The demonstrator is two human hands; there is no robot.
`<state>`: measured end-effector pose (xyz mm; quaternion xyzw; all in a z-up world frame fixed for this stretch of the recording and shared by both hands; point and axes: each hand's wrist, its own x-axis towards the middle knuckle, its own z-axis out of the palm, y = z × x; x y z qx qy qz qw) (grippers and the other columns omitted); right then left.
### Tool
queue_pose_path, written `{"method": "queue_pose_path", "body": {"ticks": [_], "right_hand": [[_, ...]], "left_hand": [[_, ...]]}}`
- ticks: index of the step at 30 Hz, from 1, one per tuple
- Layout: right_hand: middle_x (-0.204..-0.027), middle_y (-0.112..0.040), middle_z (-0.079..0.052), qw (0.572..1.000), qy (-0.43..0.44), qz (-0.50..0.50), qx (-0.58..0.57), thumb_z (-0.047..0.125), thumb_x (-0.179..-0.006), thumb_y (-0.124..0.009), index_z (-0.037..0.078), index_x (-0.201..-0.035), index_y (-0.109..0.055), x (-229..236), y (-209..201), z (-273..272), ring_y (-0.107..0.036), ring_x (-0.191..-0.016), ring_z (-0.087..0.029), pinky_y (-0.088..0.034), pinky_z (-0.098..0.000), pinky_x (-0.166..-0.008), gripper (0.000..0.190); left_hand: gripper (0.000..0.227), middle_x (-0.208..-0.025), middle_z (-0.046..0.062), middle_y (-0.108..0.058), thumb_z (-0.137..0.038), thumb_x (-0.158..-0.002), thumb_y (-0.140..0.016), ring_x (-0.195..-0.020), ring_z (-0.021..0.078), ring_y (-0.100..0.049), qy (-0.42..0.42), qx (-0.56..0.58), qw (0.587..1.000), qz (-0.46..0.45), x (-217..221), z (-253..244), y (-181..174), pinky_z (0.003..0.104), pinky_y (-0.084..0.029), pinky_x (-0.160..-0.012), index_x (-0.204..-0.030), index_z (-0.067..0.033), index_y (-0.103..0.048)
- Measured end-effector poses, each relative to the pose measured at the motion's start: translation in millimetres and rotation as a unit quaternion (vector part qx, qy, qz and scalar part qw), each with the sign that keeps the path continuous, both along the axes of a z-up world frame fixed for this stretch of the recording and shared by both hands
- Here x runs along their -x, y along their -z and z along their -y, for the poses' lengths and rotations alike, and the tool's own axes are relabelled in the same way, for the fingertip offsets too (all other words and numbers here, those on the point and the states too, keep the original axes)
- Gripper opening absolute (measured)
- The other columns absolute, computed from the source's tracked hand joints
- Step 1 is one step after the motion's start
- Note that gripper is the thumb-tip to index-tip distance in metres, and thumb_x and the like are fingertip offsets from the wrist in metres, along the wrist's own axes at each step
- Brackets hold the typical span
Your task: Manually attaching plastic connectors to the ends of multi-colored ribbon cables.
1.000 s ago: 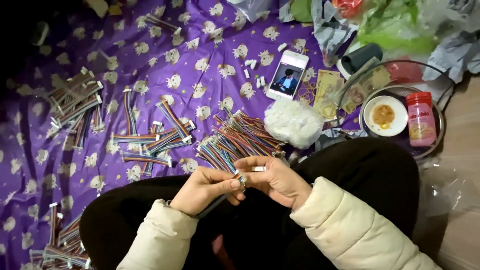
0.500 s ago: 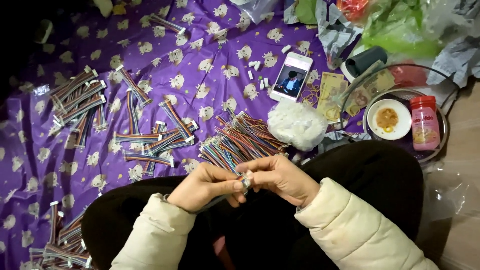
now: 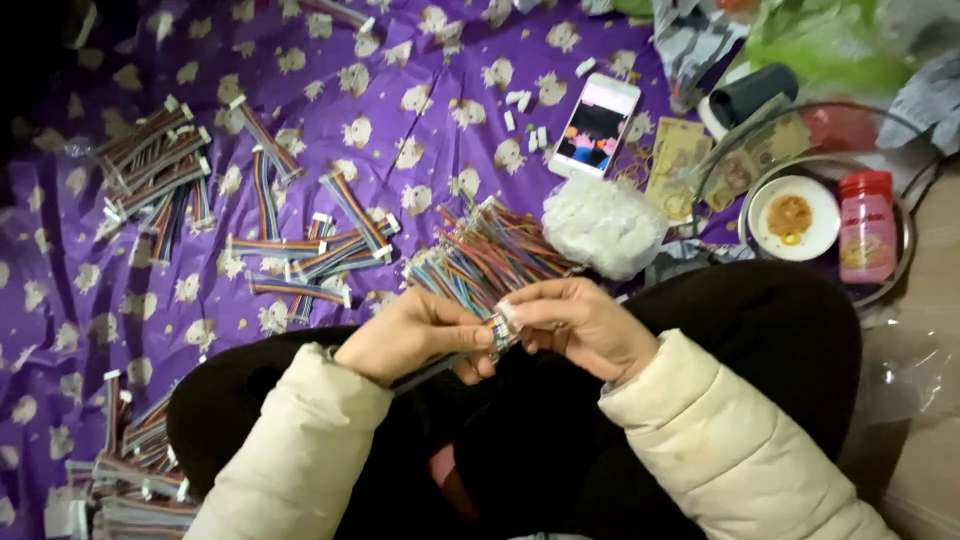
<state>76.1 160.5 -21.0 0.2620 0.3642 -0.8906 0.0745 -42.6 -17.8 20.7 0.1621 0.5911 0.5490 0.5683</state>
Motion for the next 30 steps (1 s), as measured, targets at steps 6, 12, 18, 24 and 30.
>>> {"method": "queue_pose_path", "body": {"ticks": [6, 12, 18, 24, 30], "right_hand": [[-0.057, -0.057, -0.012, 1.0, 0.002, -0.014, 0.027, -0.009, -0.074, -0.065, -0.009, -0.089, -0.068, 0.1, -4.9, -1.1, -0.062, -0.055, -0.022, -0.051, -0.0317, -0.053, 0.015], [-0.063, -0.06, -0.015, 1.0, 0.003, -0.013, 0.024, -0.008, -0.074, -0.065, -0.01, -0.093, -0.066, -0.1, -5.6, -1.1, -0.062, -0.058, -0.023, -0.051, -0.0333, -0.055, 0.02], [-0.067, -0.063, -0.016, 1.0, -0.009, -0.025, 0.008, -0.007, -0.075, -0.065, -0.012, -0.096, -0.066, -1.5, -8.2, 0.2, -0.063, -0.061, -0.022, -0.052, -0.0331, -0.057, 0.021], [-0.066, -0.063, -0.013, 1.0, -0.01, -0.014, -0.003, -0.008, -0.075, -0.066, -0.01, -0.095, -0.067, -2.4, -6.4, 2.8, -0.062, -0.056, -0.02, -0.052, -0.0288, -0.051, 0.02], [-0.065, -0.062, -0.014, 0.998, -0.023, -0.025, -0.05, -0.009, -0.073, -0.068, -0.01, -0.093, -0.068, -0.6, -9.9, 3.4, -0.062, -0.055, -0.019, -0.052, -0.0285, -0.049, 0.02]], "left_hand": [[0.013, -0.063, 0.022, -0.068, -0.002, -0.079, -0.068, -0.053, 0.0237, -0.068, 0.031, 0.009, 0.999, 0.015, 5.8, -6.7, -9.3, 0.033, -0.058, -0.054, -0.078, 0.0105, -0.069], [0.014, -0.064, 0.023, -0.067, -0.002, -0.078, -0.068, -0.053, 0.023, -0.068, 0.007, 0.006, 0.998, 0.061, 6.0, -4.4, -7.6, 0.03, -0.058, -0.055, -0.079, 0.0123, -0.069], [0.016, -0.065, 0.024, -0.067, -0.002, -0.078, -0.068, -0.054, 0.0245, -0.068, 0.001, 0.016, 0.997, 0.07, 5.4, -5.1, -4.2, 0.032, -0.057, -0.056, -0.082, 0.0134, -0.068], [0.014, -0.065, 0.022, -0.069, -0.004, -0.077, -0.07, -0.057, 0.0262, -0.07, 0.04, 0.041, 0.998, -0.015, 5.4, -5.3, -6.3, 0.032, -0.058, -0.056, -0.078, 0.0104, -0.07], [0.013, -0.066, 0.022, -0.069, -0.005, -0.077, -0.069, -0.058, 0.027, -0.071, 0.055, 0.054, 0.997, -0.01, 11.2, -5.3, -9.2, 0.034, -0.058, -0.058, -0.077, 0.0082, -0.07]]}}
